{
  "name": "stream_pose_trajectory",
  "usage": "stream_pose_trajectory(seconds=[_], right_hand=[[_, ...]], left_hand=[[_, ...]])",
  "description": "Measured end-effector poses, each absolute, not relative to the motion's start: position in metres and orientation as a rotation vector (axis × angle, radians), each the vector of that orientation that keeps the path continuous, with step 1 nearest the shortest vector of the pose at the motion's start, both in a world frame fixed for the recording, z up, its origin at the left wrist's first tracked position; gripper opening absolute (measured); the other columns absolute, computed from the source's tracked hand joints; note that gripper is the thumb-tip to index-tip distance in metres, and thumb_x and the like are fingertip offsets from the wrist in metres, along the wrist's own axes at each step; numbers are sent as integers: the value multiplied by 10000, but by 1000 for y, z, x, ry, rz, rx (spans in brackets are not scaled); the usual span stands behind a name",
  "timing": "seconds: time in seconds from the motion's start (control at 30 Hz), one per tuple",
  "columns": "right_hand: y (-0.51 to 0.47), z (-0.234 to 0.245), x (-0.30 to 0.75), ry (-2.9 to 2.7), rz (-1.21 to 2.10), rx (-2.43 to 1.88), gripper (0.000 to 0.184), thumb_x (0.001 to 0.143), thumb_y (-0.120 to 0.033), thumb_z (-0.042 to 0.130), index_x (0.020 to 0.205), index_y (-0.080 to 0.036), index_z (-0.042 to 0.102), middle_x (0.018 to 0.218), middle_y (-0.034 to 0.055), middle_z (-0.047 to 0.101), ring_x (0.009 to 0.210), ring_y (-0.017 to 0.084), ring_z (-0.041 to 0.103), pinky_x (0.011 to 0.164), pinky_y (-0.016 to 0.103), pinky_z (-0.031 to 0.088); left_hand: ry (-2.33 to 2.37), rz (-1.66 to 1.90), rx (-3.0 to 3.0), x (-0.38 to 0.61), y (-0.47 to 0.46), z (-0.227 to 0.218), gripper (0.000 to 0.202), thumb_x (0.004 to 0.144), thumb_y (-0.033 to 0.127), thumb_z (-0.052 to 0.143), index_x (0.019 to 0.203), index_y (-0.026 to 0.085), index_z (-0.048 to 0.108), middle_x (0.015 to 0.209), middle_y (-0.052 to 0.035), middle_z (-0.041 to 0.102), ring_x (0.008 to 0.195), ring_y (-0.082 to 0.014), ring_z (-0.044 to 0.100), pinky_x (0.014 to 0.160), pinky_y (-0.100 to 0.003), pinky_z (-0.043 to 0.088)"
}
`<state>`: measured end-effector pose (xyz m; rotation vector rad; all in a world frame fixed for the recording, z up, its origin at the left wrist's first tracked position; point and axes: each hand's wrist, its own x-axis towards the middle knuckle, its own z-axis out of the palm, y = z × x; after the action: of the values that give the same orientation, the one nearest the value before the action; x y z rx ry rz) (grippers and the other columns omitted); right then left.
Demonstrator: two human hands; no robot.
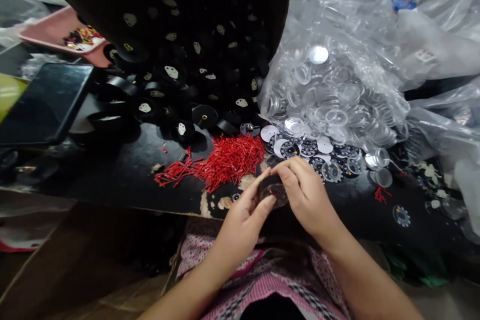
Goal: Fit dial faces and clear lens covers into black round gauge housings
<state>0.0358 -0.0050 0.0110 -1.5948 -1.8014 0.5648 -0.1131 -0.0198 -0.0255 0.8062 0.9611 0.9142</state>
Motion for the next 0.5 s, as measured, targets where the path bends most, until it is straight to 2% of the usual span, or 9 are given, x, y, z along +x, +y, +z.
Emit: stream_pose_trajectory(seconds=[0.1, 0.27, 0.37, 0.47, 0.5], right_hand=[[-1, 9, 32, -1887, 462, -1602, 404, 1036, -273, 306, 702, -196, 520, 671, 12, 566, 664, 164, 509, 665, 320, 356], [-1, -1, 13, -1805, 364, -1465, 376, 1008, -205, 318, 656, -211, 453, 612, -3, 500, 599, 149, 459, 613, 295, 342], [-1, -3, 5, -1816, 589, -1370, 375, 1009, -271, 386, 662, -205, 513, 622, -8, 563, 602, 144, 513, 619, 284, 382], [-1, 0, 9, -1805, 843, -1339, 267, 990, -344, 470, 832, -224, 649, 767, -5, 686, 706, 156, 616, 674, 283, 441], [0, 1, 12, -1765, 859, -1371, 245, 986, -356, 477, 888, -234, 665, 811, -1, 703, 738, 163, 633, 686, 287, 451]], left_hand=[[991, 874, 1006, -113, -25, -21, 409, 899, 288, 640, 1307, 276, 616, 1432, -41, 571, 1377, -234, 455, 1167, -371, 340], [998, 863, 1077, -118, -21, -10, 378, 889, 298, 636, 1266, 275, 647, 1374, -69, 619, 1312, -259, 531, 1143, -419, 369], [1129, 828, 1039, -150, -36, -13, 359, 875, 347, 643, 1228, 289, 675, 1326, -68, 653, 1289, -282, 550, 1129, -443, 381], [1458, 850, 953, -208, -67, -27, 350, 840, 444, 652, 1166, 327, 707, 1229, -59, 704, 1230, -329, 588, 1121, -506, 370], [1614, 881, 959, -228, -75, -32, 349, 828, 466, 654, 1149, 341, 710, 1220, -51, 706, 1229, -340, 584, 1139, -527, 331]])
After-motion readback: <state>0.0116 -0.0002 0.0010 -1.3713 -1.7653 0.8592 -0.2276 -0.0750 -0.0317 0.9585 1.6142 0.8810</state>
